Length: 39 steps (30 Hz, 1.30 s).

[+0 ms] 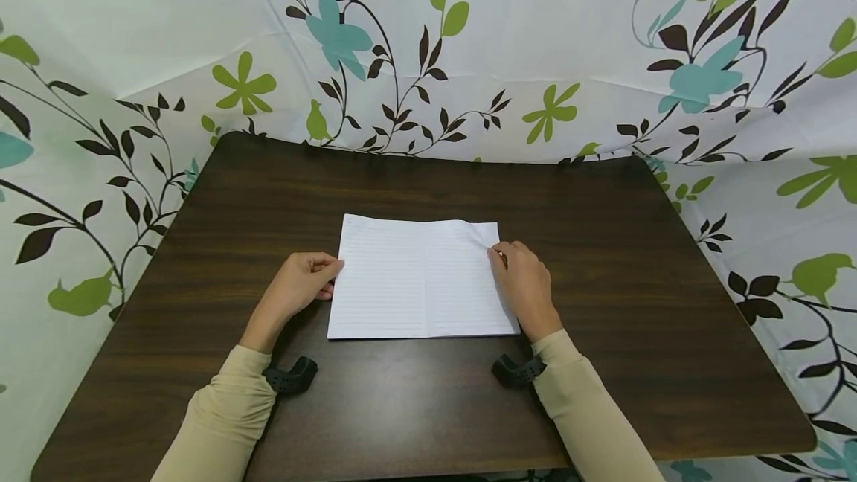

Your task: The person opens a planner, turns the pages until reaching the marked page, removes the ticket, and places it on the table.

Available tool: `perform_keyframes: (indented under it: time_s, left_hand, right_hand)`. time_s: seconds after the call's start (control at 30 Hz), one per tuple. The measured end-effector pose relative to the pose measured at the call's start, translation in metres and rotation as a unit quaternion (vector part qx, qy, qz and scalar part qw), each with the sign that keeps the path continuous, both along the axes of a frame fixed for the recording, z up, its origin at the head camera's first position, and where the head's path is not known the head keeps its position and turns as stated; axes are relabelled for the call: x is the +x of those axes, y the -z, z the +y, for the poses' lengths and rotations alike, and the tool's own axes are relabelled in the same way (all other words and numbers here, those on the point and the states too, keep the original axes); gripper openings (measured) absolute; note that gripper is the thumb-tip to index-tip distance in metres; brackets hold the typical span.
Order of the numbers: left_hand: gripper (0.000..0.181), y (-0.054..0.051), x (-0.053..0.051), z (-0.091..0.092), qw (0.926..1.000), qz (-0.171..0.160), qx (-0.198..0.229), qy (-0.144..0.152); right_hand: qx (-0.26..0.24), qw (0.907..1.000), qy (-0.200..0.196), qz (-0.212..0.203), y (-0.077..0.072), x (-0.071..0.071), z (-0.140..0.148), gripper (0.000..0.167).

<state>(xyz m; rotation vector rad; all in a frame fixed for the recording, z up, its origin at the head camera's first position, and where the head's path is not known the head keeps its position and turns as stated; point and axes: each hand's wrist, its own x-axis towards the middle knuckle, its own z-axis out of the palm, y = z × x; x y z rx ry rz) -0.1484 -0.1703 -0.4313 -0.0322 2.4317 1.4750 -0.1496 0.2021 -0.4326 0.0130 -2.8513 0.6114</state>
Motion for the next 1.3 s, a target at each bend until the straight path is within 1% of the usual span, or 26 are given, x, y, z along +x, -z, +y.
perform_keyframes:
  time_s: [0.13, 0.33, 0.4, 0.5, 0.6, 0.8, 0.9, 1.03, 1.2, 1.3]
  left_hand:
    - [0.039, -0.0005, 0.0008, 0.0004, 1.0000, 0.001, 0.001, 0.001]
    - [0.038, -0.0020, 0.0007, 0.0019, 1.0000, 0.005, 0.003, 0.000]
    - [0.038, -0.0021, 0.0002, 0.0021, 1.0000, 0.006, 0.002, -0.001]
    - [0.038, -0.0020, 0.0000, 0.0018, 0.9999, 0.010, 0.001, 0.003]
    - [0.039, -0.0013, -0.0001, 0.0015, 0.9999, 0.012, 0.001, 0.006]
    - [0.037, 0.0006, 0.0009, 0.0002, 0.9999, 0.009, -0.001, 0.005]
    - [0.037, 0.0009, 0.0011, 0.0000, 1.0000, 0.007, -0.003, 0.002]
    - [0.038, 0.0006, 0.0003, 0.0004, 0.9999, 0.009, 0.002, 0.005]
    - [0.038, 0.0017, -0.0007, 0.0003, 1.0000, 0.006, 0.002, 0.007]
    - [0.037, 0.0014, -0.0011, -0.0006, 1.0000, 0.005, -0.001, 0.005]
  right_hand:
    - [-0.010, 0.9999, -0.001, -0.012, -0.0001, -0.0001, 0.0007, 0.030]
    - [-0.006, 0.9999, -0.009, 0.005, 0.0016, -0.0011, 0.0025, 0.042]
    - [-0.016, 0.9998, -0.008, 0.007, 0.0020, -0.0019, 0.0028, 0.042]
    - [-0.038, 0.9992, -0.001, 0.014, 0.0022, -0.0022, 0.0030, 0.037]
    - [-0.052, 0.9982, 0.004, 0.031, 0.0021, -0.0018, 0.0030, 0.030]
    - [-0.041, 0.9974, 0.005, 0.059, 0.0028, -0.0035, 0.0016, 0.028]
    - [-0.037, 0.9954, 0.008, 0.088, 0.0028, -0.0062, 0.0005, 0.026]
    - [-0.018, 0.9916, 0.003, 0.128, 0.0027, -0.0085, 0.0006, 0.023]
    - [0.008, 0.9876, -0.009, 0.157, 0.0026, -0.0088, -0.0001, 0.019]
    - [0.018, 0.9829, -0.020, 0.182, 0.0020, -0.0093, -0.0006, 0.019]
